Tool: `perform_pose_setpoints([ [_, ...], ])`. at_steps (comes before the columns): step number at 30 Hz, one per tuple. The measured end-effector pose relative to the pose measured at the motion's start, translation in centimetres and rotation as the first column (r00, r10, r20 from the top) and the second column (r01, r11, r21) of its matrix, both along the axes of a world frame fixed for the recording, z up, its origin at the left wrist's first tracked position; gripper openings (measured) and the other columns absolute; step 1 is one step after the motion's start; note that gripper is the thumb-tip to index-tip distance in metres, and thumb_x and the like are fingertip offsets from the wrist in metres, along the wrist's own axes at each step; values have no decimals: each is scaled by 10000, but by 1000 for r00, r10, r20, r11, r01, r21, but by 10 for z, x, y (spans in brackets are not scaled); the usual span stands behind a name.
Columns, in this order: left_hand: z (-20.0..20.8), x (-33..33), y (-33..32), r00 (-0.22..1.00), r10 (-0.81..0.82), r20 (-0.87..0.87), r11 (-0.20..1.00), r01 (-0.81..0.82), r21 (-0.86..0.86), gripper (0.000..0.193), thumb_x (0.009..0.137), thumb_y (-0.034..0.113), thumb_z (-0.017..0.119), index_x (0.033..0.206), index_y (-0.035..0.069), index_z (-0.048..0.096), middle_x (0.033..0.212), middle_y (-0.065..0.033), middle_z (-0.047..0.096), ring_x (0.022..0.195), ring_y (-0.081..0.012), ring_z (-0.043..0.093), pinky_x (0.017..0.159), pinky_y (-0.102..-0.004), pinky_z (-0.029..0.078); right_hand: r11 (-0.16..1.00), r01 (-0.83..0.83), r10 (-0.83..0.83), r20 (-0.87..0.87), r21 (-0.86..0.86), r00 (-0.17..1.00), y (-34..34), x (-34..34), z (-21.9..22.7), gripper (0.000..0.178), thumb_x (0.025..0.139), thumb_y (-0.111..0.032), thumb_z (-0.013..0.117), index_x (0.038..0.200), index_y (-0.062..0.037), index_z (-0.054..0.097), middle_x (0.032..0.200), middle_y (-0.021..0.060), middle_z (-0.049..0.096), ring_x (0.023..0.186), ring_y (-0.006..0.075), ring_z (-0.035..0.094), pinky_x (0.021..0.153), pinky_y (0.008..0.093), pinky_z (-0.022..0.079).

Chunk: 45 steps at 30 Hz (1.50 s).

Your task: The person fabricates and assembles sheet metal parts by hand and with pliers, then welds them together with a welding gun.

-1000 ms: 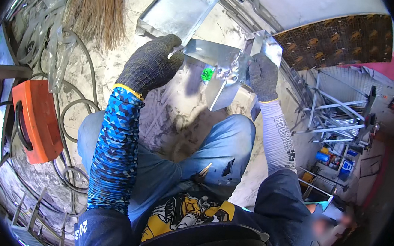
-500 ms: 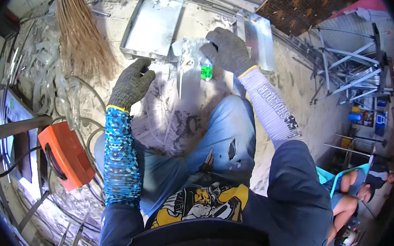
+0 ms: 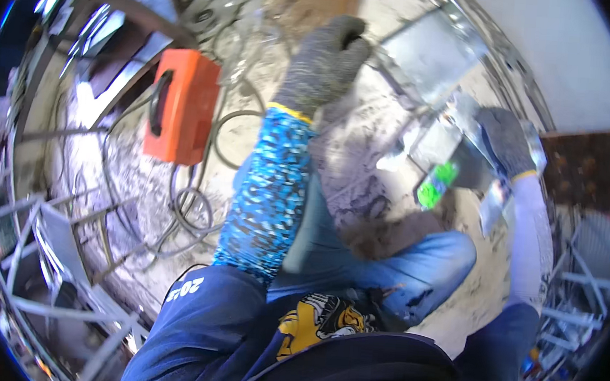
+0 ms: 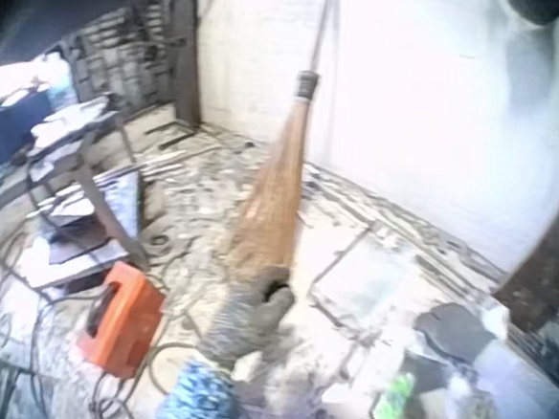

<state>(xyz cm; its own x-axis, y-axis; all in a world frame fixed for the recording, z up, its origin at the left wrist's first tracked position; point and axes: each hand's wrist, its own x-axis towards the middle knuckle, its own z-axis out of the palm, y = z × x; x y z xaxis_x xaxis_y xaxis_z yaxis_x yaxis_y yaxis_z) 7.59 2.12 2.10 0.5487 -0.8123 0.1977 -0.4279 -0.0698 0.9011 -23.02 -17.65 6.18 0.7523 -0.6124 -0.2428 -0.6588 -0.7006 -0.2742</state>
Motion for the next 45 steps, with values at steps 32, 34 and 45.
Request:
perform_pose_setpoints([
  [32,25,1,82,928,68,366,983,-125,134,455,827,241,706,1224,38,616,1181,-206,629,1144,-390,588,1002,-447,460,982,184,-154,711,35,687,105,34,-25,176,870,-137,630,994,-14,649,977,154,671,891,299,668,807,385,531],
  [34,23,-2,62,938,12,346,990,-59,126,465,832,246,702,1237,38,608,1192,-208,627,1154,-389,584,1007,-447,456,976,215,-162,582,-21,796,132,-14,-39,155,861,-136,649,973,-28,645,960,156,658,883,330,649,796,396,522],
  [45,-19,-6,24,976,-212,-42,913,213,348,661,901,128,647,1452,-83,348,1423,-257,487,1361,-288,456,1119,-376,370,913,390,-405,370,117,836,159,-72,-47,192,801,-112,698,969,-57,623,913,148,624,875,338,615,777,436,498],
])
